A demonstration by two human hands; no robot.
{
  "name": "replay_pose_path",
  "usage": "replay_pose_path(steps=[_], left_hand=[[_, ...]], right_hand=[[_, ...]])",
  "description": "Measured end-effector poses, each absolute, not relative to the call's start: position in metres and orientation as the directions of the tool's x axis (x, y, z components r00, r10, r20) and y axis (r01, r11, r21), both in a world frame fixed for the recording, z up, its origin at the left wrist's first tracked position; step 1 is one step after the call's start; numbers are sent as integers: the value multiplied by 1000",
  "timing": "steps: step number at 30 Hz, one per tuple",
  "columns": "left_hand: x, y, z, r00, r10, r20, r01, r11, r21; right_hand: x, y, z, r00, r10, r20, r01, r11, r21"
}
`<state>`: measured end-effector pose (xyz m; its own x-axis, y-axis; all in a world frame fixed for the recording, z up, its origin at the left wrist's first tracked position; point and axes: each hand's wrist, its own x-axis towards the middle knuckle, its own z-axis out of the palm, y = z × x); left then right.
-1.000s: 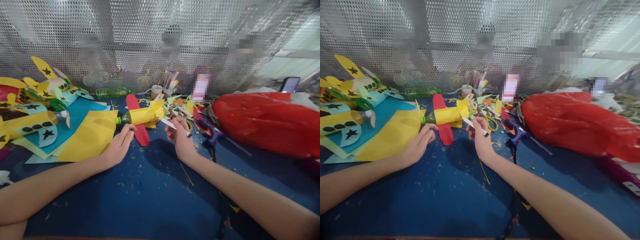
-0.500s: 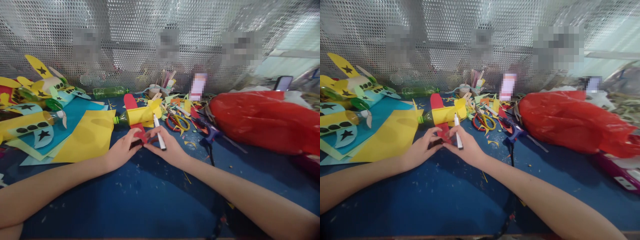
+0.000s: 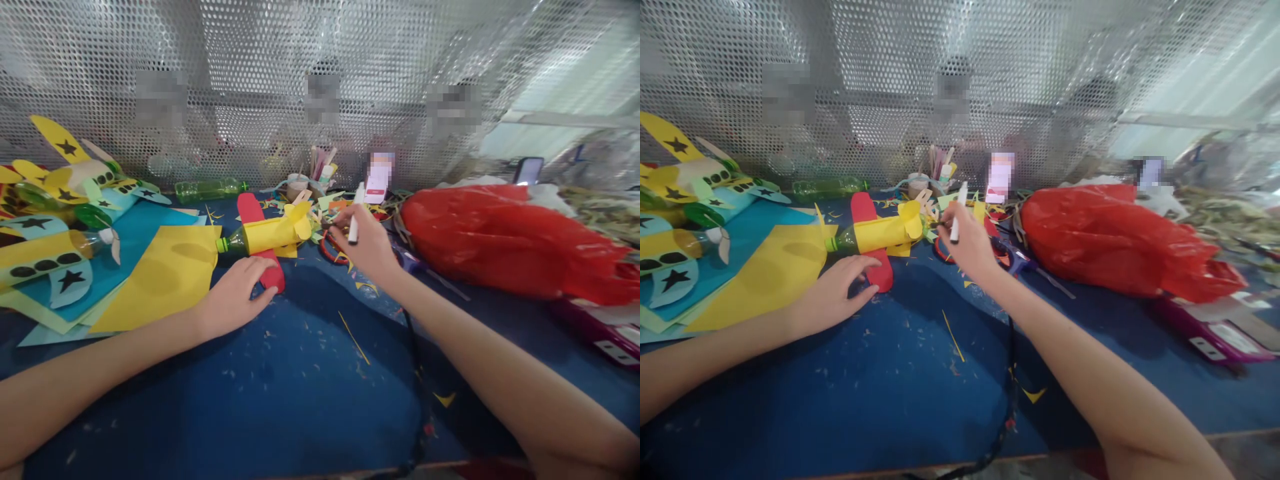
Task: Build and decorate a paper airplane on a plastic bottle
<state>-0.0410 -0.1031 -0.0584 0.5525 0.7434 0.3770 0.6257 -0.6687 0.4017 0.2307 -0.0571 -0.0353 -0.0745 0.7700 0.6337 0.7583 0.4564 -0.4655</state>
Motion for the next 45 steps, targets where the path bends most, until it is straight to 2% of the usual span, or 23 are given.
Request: replay_pose_path(steps=[3,6,9,11,14,16,17,19,21,24,31,35,38,45], left_hand=[[-37,-93,-47,643,676,359,636,-733,240],[-34,-73,-39,664,631,400,661,-746,79],[-31,-45,-33,626,615,479,709,-705,-21],[-28,-29,-30,599,630,495,745,-665,-56],[-20,-13,-27,567,681,464,784,-618,-51],[-14,-9,-27,572,686,449,782,-622,-45],[-12,-8,-27,583,679,445,774,-631,-50],[-8,-8,-29,609,660,439,758,-648,-78],[-7,-8,-31,632,636,442,742,-661,-110],[-13,-10,-32,661,583,473,705,-698,-126],[-26,-24,-43,730,502,463,609,-785,-110],[-24,-33,-60,693,497,522,648,-747,-150],[-22,-37,-69,690,479,543,655,-732,-187],[-22,-38,-71,678,474,562,661,-727,-184]], right_hand=[[271,-29,-42,1,786,618,891,280,-357],[295,-14,-53,-21,818,575,948,200,-249],[298,-12,-60,-18,861,508,961,155,-229],[290,-16,-58,9,858,514,951,151,-270],[266,-29,-48,75,818,570,836,260,-484],[248,-40,-41,105,830,548,566,404,-719],[239,-46,-39,107,846,523,433,434,-790],[223,-57,-36,94,872,480,265,443,-856],[211,-67,-38,48,866,497,207,478,-854],[200,-78,-45,-5,841,541,214,530,-821],[193,-85,-64,6,861,508,235,493,-838],[197,-84,-67,30,852,523,334,485,-808],[198,-82,-68,69,843,533,336,483,-808],[197,-82,-71,97,845,525,344,467,-815]])
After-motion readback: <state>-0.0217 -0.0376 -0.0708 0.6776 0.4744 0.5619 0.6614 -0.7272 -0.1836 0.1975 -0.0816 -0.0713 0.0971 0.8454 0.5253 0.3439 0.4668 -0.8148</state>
